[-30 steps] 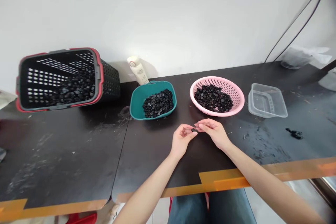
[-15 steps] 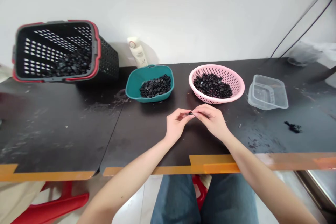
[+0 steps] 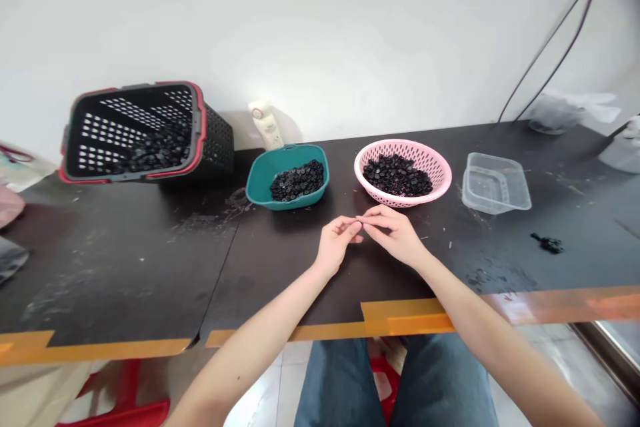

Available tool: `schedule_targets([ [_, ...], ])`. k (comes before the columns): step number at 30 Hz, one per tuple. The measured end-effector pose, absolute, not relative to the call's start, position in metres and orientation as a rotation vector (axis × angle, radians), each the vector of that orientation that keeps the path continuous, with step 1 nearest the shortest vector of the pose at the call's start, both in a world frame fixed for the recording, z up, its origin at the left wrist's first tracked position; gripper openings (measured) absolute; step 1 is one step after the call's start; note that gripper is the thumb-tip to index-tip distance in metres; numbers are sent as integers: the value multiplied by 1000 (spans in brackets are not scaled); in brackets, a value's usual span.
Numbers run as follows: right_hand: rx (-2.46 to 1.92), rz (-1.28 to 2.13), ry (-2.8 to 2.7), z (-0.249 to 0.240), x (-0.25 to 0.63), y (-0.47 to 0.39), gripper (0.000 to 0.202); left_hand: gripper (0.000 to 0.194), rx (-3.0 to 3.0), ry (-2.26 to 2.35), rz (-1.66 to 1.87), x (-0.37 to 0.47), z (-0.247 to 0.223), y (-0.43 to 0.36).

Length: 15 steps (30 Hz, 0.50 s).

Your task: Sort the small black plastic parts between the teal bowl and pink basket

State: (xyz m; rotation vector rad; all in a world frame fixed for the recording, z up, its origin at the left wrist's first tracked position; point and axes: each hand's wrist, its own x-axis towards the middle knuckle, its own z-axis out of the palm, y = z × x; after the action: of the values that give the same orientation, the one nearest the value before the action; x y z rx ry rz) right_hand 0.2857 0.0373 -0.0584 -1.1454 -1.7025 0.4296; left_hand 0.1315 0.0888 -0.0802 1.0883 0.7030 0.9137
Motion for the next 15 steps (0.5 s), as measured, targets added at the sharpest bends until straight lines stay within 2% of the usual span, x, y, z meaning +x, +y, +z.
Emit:
schedule_targets([
  [4,-1167,397,-1712,-59,282,36,27,32,979,643,846,130,-82,93],
  [9,-1238,609,-1514,-57,276,39,23,34,940,602,794,128,-83,98],
  [13,-1307,713,-1537,-43,286,53,24,32,934,606,782,127,-81,99],
  [15,-1381,640,-1548,-31,302,71,26,31,921,609,788,127,-80,99],
])
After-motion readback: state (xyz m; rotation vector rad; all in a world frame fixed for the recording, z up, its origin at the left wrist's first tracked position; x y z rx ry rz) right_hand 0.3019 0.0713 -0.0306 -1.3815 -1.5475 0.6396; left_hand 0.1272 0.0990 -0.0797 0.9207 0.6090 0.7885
